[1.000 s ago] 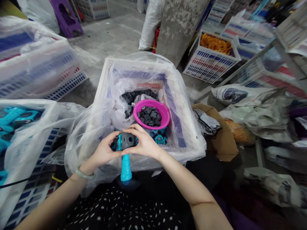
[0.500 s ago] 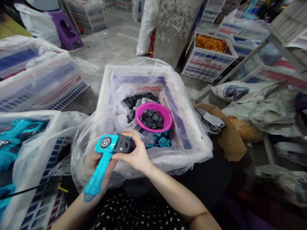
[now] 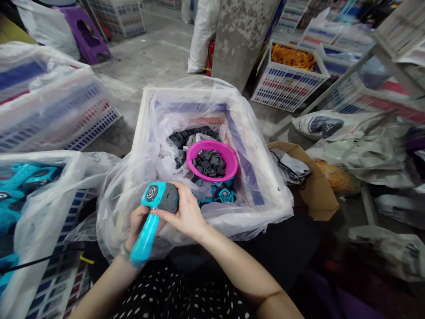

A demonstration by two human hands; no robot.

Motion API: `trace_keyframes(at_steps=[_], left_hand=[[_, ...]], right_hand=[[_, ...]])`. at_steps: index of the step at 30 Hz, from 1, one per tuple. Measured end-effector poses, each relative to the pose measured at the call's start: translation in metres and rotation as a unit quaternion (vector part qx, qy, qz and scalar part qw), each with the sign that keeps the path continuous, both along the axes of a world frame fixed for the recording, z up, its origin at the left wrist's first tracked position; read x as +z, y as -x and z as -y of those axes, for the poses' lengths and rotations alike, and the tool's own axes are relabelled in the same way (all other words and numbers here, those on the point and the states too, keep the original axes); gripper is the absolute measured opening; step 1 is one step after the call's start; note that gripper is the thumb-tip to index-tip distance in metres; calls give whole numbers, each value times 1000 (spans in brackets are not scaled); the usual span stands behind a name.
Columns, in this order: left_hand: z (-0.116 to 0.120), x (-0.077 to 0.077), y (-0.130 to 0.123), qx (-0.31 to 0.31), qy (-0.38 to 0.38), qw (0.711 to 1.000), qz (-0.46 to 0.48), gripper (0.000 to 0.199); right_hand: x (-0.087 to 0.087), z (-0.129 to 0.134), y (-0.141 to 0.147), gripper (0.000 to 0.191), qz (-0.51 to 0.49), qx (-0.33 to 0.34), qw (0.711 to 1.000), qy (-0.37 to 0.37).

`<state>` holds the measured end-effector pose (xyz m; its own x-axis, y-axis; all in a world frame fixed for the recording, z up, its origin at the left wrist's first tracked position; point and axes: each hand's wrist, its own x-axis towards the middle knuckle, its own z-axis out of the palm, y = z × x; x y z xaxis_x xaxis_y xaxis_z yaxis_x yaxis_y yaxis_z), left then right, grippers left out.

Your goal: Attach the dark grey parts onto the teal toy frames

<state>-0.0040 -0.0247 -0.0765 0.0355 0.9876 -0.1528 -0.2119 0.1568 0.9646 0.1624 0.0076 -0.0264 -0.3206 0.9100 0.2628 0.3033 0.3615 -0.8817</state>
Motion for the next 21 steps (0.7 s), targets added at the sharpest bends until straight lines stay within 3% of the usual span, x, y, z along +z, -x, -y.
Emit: trace_keyframes(at_steps=[3, 6, 10, 12, 15, 19, 21], left_hand=[[-7, 19, 2, 29, 23, 997, 64, 72], [-12, 31, -5, 62, 11, 998, 7, 71], [-12, 33, -15, 56, -10, 997, 42, 62], [-12, 32, -19, 55, -33, 995, 83, 59], [-15, 29, -25, 103, -25, 986, 131, 52], [-24, 21, -30, 160, 30, 973, 165, 48], [-28, 17, -27, 184, 58, 967, 167, 50]], right_hand=[[-1, -11, -6, 64, 52, 17, 996, -76], [-2, -16, -7, 68, 78, 73, 991, -82], [-2, -22, -15, 104, -1, 146, 984, 101], [-3, -25, -19, 107, -65, 171, 966, 181], [-8, -29, -19, 103, -109, 152, 955, 231], [-18, -38, -9, 104, -75, 111, 955, 264], [-28, -57, -8, 105, -43, 153, 949, 271]])
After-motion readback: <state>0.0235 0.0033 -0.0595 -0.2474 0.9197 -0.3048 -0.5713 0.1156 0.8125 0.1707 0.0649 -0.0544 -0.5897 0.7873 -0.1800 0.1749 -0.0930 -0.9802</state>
